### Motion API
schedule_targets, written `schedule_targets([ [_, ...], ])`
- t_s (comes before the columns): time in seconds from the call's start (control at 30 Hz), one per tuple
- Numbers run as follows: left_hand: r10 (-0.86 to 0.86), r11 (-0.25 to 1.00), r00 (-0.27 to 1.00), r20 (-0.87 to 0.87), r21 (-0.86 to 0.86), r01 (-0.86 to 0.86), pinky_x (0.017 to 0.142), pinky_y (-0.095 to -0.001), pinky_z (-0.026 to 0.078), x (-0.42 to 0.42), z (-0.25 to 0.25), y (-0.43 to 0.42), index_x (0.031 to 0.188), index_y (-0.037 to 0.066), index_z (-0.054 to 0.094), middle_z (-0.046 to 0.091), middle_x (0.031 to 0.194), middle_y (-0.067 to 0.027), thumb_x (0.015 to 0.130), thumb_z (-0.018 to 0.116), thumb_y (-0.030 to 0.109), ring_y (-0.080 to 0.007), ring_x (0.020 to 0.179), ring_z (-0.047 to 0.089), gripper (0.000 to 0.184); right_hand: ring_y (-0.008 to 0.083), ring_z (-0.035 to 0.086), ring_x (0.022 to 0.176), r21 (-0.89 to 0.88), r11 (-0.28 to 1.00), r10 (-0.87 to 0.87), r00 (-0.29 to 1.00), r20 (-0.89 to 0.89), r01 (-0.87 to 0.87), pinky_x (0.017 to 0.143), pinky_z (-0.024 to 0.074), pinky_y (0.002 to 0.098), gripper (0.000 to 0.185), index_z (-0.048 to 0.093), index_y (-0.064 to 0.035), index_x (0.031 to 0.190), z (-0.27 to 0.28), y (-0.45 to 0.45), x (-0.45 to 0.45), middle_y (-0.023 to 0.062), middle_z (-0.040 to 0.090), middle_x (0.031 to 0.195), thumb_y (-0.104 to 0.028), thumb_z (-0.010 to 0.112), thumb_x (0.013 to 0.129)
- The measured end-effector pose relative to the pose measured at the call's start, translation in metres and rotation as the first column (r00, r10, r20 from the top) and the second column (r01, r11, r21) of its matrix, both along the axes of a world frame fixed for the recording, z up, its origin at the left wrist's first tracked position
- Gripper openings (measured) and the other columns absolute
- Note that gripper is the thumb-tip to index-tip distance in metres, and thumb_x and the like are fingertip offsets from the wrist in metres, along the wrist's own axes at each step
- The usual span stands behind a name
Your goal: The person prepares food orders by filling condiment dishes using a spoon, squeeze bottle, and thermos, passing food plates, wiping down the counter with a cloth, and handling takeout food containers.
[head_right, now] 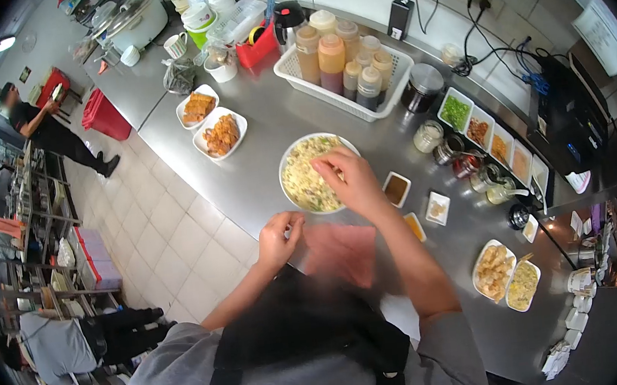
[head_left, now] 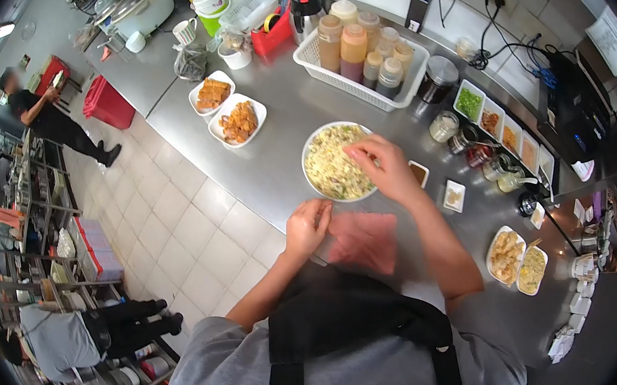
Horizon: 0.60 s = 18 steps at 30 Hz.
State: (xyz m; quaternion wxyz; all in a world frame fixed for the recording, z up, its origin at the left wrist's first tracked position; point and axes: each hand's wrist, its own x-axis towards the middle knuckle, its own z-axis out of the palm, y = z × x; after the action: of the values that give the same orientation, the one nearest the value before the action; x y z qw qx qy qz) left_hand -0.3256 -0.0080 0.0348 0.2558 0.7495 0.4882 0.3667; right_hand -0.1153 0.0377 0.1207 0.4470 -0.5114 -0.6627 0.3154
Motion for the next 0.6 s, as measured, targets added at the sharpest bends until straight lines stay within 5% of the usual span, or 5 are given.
schedule_targets([
  [0.13, -0.032, 0.999, 0.999, 0.03, 0.01, 0.032, 0.064, -0.036, 0.052, -0.046, -0.004, 0.053, 0.088, 0.003, 0.067, 0.067, 0.079, -0.0111, 0.085, 0.067, 0.008, -0.0267, 0.07, 0.065, 0.006, 0.0218, 0.061, 0.075, 0.07, 0.997, -0.013, 1.0, -0.012, 0.014, 0.069, 0.0471, 0.0317, 0.029, 0.067, 0.0016, 0.095, 0.021, 0.113, -0.05, 0.0132, 0.064, 0.088, -0.026, 0.059, 0.096],
  [0.27, -0.086, 0.995, 0.994, 0.063, 0.055, 0.083, 0.06, -0.0301, 0.051, -0.104, -0.001, 0.101, 0.089, 0.001, 0.066, 0.07, 0.083, -0.0087, 0.086, 0.066, 0.004, -0.0194, 0.066, 0.064, 0.004, 0.0206, 0.06, 0.078, -0.142, 0.99, -0.085, 0.834, -0.545, 0.009, 0.072, 0.0472, 0.0308, 0.053, 0.066, 0.0039, 0.098, 0.014, 0.275, -0.107, 0.013, 0.066, 0.088, -0.045, 0.047, 0.099],
  [0.33, -0.095, 0.994, 0.994, 0.046, 0.055, 0.092, 0.061, -0.0286, 0.052, -0.137, -0.004, 0.123, 0.092, 0.001, 0.066, 0.07, 0.083, -0.0092, 0.086, 0.066, 0.003, -0.0178, 0.067, 0.065, 0.005, 0.032, 0.064, 0.096, -0.208, 0.953, -0.262, 0.944, -0.2, 0.22, 0.087, 0.049, 0.038, 0.07, 0.063, 0.0087, 0.106, -0.004, 0.362, -0.099, 0.0195, 0.067, 0.101, -0.057, 0.043, 0.096],
  [0.4, -0.053, 0.998, 0.996, 0.068, 0.022, 0.052, 0.062, -0.0274, 0.052, -0.168, -0.007, 0.141, 0.092, 0.001, 0.066, 0.071, 0.083, -0.009, 0.087, 0.066, 0.003, -0.0164, 0.069, 0.066, 0.005, 0.0411, 0.056, 0.115, -0.187, 0.702, -0.702, 0.712, -0.019, 0.687, 0.1, 0.0435, 0.0443, 0.088, 0.057, 0.0146, 0.116, -0.068, 0.466, -0.078, 0.0284, 0.06, 0.119, -0.068, 0.038, 0.092],
  [0.6, 0.154, 0.987, 0.982, 0.112, -0.066, -0.147, 0.063, -0.0264, 0.053, -0.23, -0.009, 0.177, 0.093, 0.0, 0.065, 0.071, 0.082, -0.0091, 0.089, 0.065, 0.003, -0.0149, 0.071, 0.068, 0.005, 0.0412, 0.052, 0.122, -0.64, 0.501, -0.855, 0.449, -0.26, 0.583, 0.101, 0.0424, 0.0452, 0.104, 0.052, 0.0144, 0.125, -0.062, 0.506, -0.069, 0.0289, 0.055, 0.129, -0.078, 0.024, 0.087],
])
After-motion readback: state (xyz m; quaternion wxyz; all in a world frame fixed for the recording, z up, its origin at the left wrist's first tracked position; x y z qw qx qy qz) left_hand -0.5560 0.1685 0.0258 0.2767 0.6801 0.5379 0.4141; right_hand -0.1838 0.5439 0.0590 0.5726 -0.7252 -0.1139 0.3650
